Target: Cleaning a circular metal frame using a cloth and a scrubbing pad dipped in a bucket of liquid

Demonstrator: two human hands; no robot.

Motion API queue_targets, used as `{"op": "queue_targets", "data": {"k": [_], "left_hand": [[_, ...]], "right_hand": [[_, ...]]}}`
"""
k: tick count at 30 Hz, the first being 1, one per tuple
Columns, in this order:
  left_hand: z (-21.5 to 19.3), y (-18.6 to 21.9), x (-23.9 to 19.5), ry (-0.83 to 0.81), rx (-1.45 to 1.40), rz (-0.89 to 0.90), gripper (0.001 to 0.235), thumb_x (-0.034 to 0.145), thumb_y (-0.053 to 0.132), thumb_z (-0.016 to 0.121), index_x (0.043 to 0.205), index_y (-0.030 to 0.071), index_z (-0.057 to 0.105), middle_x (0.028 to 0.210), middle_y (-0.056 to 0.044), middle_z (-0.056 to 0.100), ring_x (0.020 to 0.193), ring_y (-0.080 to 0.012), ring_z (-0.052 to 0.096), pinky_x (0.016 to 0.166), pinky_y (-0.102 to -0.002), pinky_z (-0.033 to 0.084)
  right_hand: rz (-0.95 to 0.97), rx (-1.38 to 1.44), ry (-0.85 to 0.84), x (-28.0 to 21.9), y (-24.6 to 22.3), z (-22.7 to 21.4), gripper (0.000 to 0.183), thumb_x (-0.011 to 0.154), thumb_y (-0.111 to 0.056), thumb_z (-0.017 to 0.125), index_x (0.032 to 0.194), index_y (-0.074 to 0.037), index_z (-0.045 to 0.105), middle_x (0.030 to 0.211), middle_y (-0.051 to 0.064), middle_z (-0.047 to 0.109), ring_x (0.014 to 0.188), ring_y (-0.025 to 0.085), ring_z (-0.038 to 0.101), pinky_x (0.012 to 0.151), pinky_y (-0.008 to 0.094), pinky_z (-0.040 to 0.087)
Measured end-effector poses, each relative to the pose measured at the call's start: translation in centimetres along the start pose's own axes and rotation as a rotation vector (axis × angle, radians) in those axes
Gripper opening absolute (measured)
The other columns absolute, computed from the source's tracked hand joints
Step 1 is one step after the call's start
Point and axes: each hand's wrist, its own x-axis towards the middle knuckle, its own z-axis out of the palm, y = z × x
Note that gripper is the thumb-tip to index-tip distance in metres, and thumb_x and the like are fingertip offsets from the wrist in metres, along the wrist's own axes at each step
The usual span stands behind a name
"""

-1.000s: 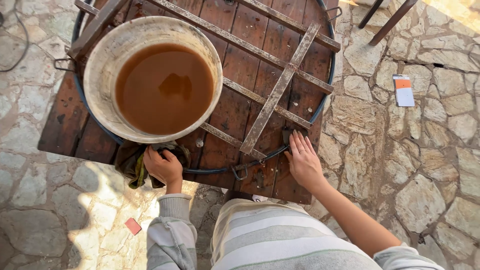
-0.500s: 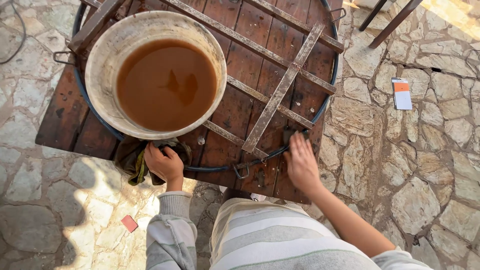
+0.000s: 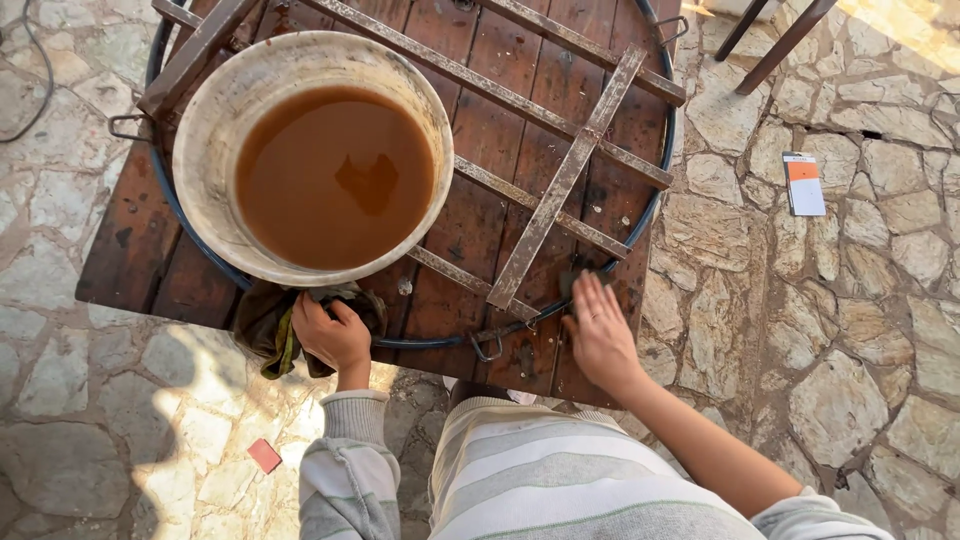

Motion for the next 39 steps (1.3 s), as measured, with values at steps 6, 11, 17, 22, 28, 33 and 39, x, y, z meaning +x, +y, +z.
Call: {"op": "queue_targets", "data": {"k": [6, 11, 17, 22, 28, 33, 39], "left_hand": [[0.3, 0.0, 0.0, 0.014, 0.009, 0.012, 0.032, 0.085, -0.004, 0.055, 0.116, -0.003, 0.065, 0.111, -0.016, 0.066, 0.098, -0.0385, 0.069, 0.089, -0.050, 0.054], [0.1, -0.1, -0.1, -0.008, -0.006, -0.016, 0.034, 0.086, -0.003, 0.054, 0.119, -0.003, 0.065, 0.113, -0.016, 0.066, 0.099, -0.0381, 0.069, 0.089, -0.050, 0.053], [-0.2, 0.6, 0.0, -0.015, -0.011, -0.025, 0.033, 0.088, -0.005, 0.052, 0.118, -0.004, 0.065, 0.114, -0.018, 0.066, 0.098, -0.0382, 0.068, 0.090, -0.051, 0.053], [-0.2, 0.5, 0.1, -0.020, -0.008, -0.028, 0.033, 0.088, -0.005, 0.053, 0.119, -0.005, 0.064, 0.114, -0.018, 0.065, 0.100, -0.0390, 0.068, 0.091, -0.051, 0.052], [-0.8, 0.8, 0.0, -0.025, -0.032, -0.014, 0.031, 0.090, -0.005, 0.053, 0.119, -0.006, 0.064, 0.113, -0.020, 0.065, 0.101, -0.0402, 0.068, 0.091, -0.052, 0.052], [-0.5, 0.4, -0.4, -0.026, -0.017, -0.014, 0.032, 0.091, -0.004, 0.052, 0.120, -0.004, 0.064, 0.114, -0.019, 0.064, 0.101, -0.0397, 0.067, 0.091, -0.052, 0.052], [-0.3, 0.3, 0.1, -0.021, -0.002, -0.009, 0.029, 0.091, -0.002, 0.054, 0.119, -0.002, 0.064, 0.113, -0.017, 0.064, 0.099, -0.0394, 0.067, 0.090, -0.053, 0.053]], "right_hand": [[-0.018, 0.039, 0.029, -0.3, -1.5, -0.5, 0.062, 0.107, -0.038, 0.042, 0.150, 0.007, 0.039, 0.159, 0.027, 0.034, 0.149, 0.036, 0.029, 0.124, 0.046, 0.017], [0.217, 0.054, -0.103, 1.5, -0.3, -2.5, 0.063, 0.109, -0.040, 0.031, 0.152, 0.005, 0.036, 0.160, 0.026, 0.031, 0.151, 0.032, 0.026, 0.128, 0.044, 0.010], [0.147, -0.055, 0.002, 1.4, 1.7, -1.7, 0.060, 0.110, -0.037, 0.033, 0.151, 0.006, 0.039, 0.158, 0.026, 0.037, 0.150, 0.034, 0.031, 0.127, 0.045, 0.016], [0.006, -0.061, 0.019, 0.0, -0.3, -0.1, 0.059, 0.106, -0.036, 0.041, 0.149, 0.003, 0.042, 0.158, 0.024, 0.037, 0.149, 0.033, 0.032, 0.126, 0.045, 0.018], [-0.010, -0.084, 0.122, -0.4, -0.3, -0.5, 0.061, 0.106, -0.036, 0.042, 0.148, 0.007, 0.042, 0.156, 0.027, 0.040, 0.147, 0.034, 0.036, 0.125, 0.044, 0.020], [0.119, -0.093, 0.032, 0.2, 1.2, -1.0, 0.059, 0.109, -0.037, 0.035, 0.150, 0.005, 0.041, 0.157, 0.027, 0.039, 0.149, 0.033, 0.033, 0.128, 0.045, 0.016], [0.042, 0.059, 0.126, 0.2, -0.8, -0.1, 0.057, 0.105, -0.032, 0.047, 0.146, 0.007, 0.045, 0.155, 0.028, 0.040, 0.146, 0.039, 0.036, 0.123, 0.049, 0.021]]}}
